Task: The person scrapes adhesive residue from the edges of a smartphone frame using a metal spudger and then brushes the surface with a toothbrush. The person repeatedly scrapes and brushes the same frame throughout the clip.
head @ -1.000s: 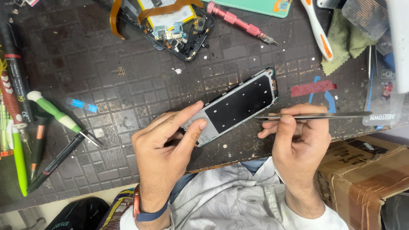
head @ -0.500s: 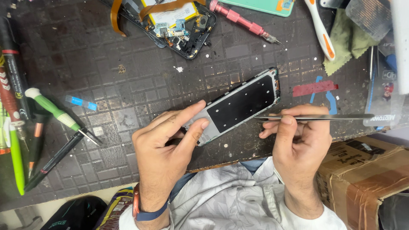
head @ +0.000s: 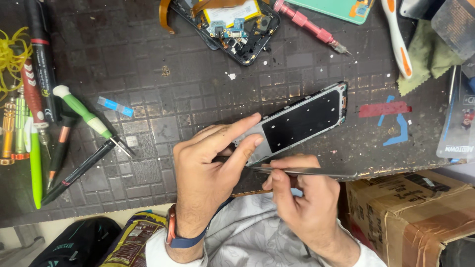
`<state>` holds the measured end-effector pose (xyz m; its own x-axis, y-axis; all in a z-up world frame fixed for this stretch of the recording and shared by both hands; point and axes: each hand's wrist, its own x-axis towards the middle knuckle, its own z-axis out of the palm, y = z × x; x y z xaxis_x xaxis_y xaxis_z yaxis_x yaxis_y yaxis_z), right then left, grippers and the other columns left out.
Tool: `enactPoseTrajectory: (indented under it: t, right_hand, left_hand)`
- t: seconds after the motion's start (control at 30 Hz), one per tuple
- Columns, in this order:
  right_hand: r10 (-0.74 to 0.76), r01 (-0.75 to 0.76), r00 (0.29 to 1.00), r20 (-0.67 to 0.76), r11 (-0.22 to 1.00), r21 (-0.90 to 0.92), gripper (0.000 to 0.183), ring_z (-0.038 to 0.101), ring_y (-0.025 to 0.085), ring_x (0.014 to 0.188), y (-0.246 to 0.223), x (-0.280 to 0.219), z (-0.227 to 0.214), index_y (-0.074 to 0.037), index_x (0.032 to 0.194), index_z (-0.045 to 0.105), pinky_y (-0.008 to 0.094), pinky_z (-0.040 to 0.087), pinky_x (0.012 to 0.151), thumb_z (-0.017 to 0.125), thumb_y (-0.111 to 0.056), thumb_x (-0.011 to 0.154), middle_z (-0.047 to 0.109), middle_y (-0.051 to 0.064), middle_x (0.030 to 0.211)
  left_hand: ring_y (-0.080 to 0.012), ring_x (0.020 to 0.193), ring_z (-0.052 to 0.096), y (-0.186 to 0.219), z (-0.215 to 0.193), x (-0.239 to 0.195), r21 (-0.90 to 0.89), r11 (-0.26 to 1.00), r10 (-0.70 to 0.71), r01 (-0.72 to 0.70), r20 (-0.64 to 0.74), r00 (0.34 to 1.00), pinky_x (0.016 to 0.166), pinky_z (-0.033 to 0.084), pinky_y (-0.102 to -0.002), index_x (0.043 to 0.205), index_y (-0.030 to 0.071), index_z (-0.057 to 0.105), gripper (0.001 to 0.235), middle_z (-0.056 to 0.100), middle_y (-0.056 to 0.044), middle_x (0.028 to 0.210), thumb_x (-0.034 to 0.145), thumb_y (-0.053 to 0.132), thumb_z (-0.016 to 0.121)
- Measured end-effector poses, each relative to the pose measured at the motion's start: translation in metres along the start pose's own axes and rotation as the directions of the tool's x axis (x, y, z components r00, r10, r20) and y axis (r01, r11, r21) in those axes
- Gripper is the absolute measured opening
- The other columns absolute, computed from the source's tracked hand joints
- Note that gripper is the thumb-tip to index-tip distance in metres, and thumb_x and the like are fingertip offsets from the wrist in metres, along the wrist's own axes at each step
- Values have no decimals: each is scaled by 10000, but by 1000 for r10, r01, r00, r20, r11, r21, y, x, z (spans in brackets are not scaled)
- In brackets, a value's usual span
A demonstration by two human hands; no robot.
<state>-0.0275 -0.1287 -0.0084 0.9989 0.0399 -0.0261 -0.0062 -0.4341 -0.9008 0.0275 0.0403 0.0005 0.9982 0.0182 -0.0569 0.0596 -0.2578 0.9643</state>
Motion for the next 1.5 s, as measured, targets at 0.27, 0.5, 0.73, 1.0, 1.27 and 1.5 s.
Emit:
enactPoseTrajectory:
  t: [0.27,0.5,0.73,1.0,1.27,1.5]
  right_hand:
    - [142,-141,990,3,981,129,107,752,119,636,4,-2,1,46,1086,554,241,608,523,594,-16,1010,732,108,786]
    - [70,-61,988,-140,996,71,123,761,154,707,8,-3,-8,60,1098,501,273,603,585,548,-45,1056,679,129,847]
    - [37,-14,938,-345,997,71,158,691,140,714,27,13,-41,57,1183,464,233,568,559,559,-70,1178,644,144,886]
    - [-72,70,944,-323,997,-19,170,707,150,761,42,19,-58,64,1185,462,235,567,571,572,-64,1200,679,186,991]
    - [-36,50,892,-451,999,18,184,690,146,749,42,21,-52,34,1218,443,237,536,557,584,-74,1166,577,147,1029]
    - [-264,171,886,-380,950,-261,74,703,172,773,46,21,-50,52,1147,542,230,534,565,613,40,1129,645,229,1124]
  left_hand:
    - [-41,654,626,0,1,0,-2,1000,-23,23,-8,1000,568,527,-203,1202,109,761,325,756,-45,853,885,86,827]
    - [-27,623,611,0,1,-1,-2,999,-44,44,-15,999,548,491,-191,1203,113,761,319,756,-38,840,891,88,825]
    - [-23,649,652,-1,1,-1,-36,996,-86,86,5,996,566,520,-188,1203,117,763,291,757,-36,858,916,84,792]
    - [-28,616,663,-2,4,-1,3,993,-118,118,-5,993,533,507,-185,1202,126,760,288,760,-32,875,917,94,778]
    - [-20,606,653,-1,4,0,11,991,-135,135,-5,991,520,495,-184,1198,127,765,285,767,-29,885,915,98,779]
    - [-9,626,653,-2,5,-1,-24,986,-166,165,-11,986,521,530,-179,1187,113,771,254,779,-34,899,934,94,760]
